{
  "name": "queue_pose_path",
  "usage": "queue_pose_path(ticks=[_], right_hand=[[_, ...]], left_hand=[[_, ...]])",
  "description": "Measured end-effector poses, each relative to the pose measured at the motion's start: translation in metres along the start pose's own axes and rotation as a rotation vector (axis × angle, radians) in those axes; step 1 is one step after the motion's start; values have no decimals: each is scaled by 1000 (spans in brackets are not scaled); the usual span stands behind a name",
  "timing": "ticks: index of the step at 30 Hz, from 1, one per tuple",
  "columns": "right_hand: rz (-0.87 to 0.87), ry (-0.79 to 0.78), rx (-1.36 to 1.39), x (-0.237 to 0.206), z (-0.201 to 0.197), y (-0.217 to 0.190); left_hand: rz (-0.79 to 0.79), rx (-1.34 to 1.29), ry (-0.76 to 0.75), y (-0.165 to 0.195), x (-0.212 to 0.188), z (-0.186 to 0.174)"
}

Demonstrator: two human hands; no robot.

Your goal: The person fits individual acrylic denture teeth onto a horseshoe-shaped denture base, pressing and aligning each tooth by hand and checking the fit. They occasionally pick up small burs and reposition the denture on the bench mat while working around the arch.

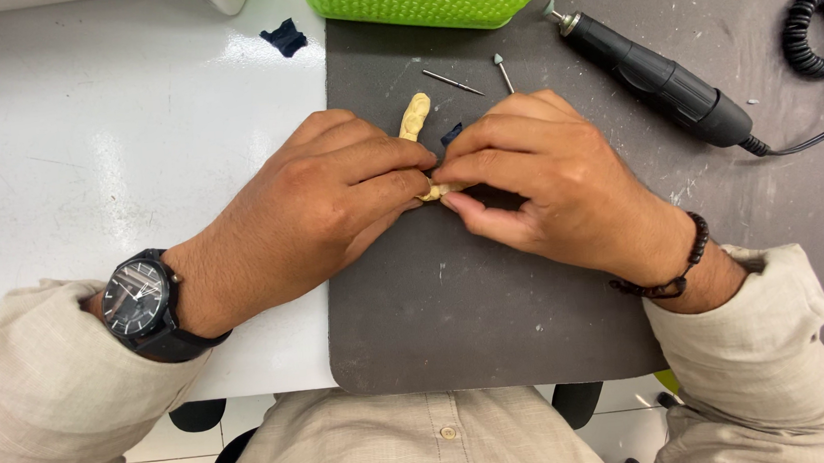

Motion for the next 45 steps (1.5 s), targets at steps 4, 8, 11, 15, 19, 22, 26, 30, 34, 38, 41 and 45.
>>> queue_pose_path(ticks=[4,8,11,15,19,22,26,30,34,38,41,45], right_hand=[[45,-14,76,-5,-8,12],[97,90,243,-14,-22,21],[140,132,311,-17,-24,27],[150,134,320,-17,-22,30],[127,141,319,-18,-21,29],[143,120,284,-18,-19,31],[148,115,292,-17,-19,31],[145,119,284,-12,-22,27],[2,157,475,-6,-31,9],[-17,205,459,-6,-42,-1],[-53,219,395,-5,-47,-8],[-117,268,266,-4,-54,-21]], left_hand=[[0,12,-4,-2,2,-3],[-13,-41,78,-4,-2,-15],[-29,-86,112,-5,-4,-16],[6,-82,123,-2,-5,-14],[9,-85,115,-3,-5,-13],[4,-82,107,-3,-5,-10],[18,-67,111,-1,-3,-13],[62,0,129,8,-1,-22],[143,118,193,28,-2,-34],[204,118,262,39,-4,-44],[228,117,267,42,-5,-47],[229,104,309,41,-8,-50]])
Point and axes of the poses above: each hand's wrist, its own x-axis towards the middle knuckle, its own z-axis out of the palm, y = z × x, the point moved 10 cm from there along x, towards the middle knuckle, and after that the axes turned 9 degrees about -y, right-handed, at the moved point
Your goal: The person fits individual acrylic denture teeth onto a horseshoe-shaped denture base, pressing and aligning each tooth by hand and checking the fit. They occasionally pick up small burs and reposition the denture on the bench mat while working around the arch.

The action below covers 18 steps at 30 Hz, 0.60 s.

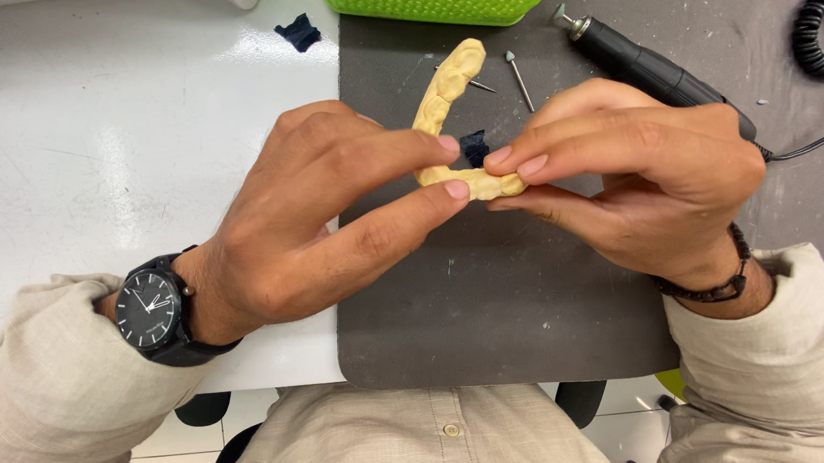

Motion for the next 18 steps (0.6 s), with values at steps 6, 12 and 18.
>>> queue_pose_path(ticks=[6,12,18], right_hand=[[-46,28,-99,-3,3,-16],[-53,21,-254,1,14,-11],[-23,116,-289,-4,12,-15]], left_hand=[[-227,-216,48,-23,-11,2],[-344,-185,28,-34,-17,20],[-564,-851,95,-58,-30,40]])
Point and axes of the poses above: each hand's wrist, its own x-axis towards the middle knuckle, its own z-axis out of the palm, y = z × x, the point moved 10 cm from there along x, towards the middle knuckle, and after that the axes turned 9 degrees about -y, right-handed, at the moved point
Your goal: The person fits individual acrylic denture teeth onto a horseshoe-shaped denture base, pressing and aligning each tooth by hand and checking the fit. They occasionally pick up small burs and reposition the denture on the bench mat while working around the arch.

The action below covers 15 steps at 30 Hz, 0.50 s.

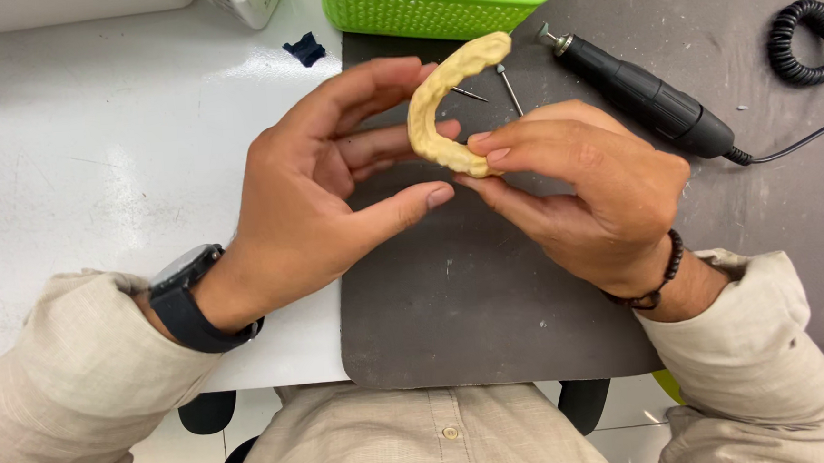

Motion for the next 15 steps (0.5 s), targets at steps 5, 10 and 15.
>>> queue_pose_path(ticks=[5,10,15], right_hand=[[9,-39,-54,-1,9,-16],[-138,-39,-115,0,-6,-29],[357,-104,430,-13,2,42]], left_hand=[[-200,-389,-102,-30,0,26],[-167,-497,-110,-29,5,22],[-367,-551,-300,-32,0,35]])
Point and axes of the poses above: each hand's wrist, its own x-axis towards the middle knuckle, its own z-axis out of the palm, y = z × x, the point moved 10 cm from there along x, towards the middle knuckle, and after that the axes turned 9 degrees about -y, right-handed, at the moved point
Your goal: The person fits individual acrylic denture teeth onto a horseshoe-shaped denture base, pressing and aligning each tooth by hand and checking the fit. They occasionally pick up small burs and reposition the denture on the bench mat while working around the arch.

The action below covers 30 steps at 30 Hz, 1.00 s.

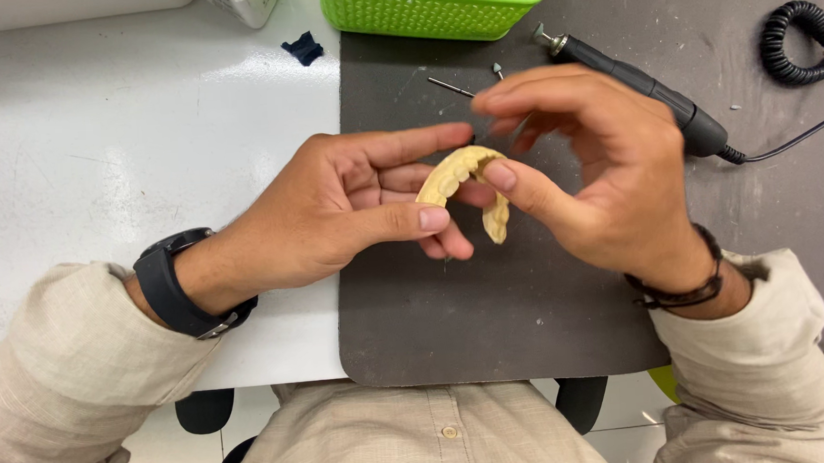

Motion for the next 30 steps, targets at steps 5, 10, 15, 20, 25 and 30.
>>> queue_pose_path(ticks=[5,10,15,20,25,30], right_hand=[[175,-95,355,-7,14,42],[282,-47,381,-17,22,58],[351,-63,410,-19,32,66],[330,-76,381,-17,35,63],[31,-52,68,-7,26,25],[-200,-2,-331,-5,23,-16]], left_hand=[[-144,-66,35,-11,3,0],[-136,-5,139,-12,4,-10],[-210,36,249,-22,-1,-20],[-210,88,299,-23,-3,-26],[-52,195,323,-11,-4,-21],[110,590,362,11,-12,-7]])
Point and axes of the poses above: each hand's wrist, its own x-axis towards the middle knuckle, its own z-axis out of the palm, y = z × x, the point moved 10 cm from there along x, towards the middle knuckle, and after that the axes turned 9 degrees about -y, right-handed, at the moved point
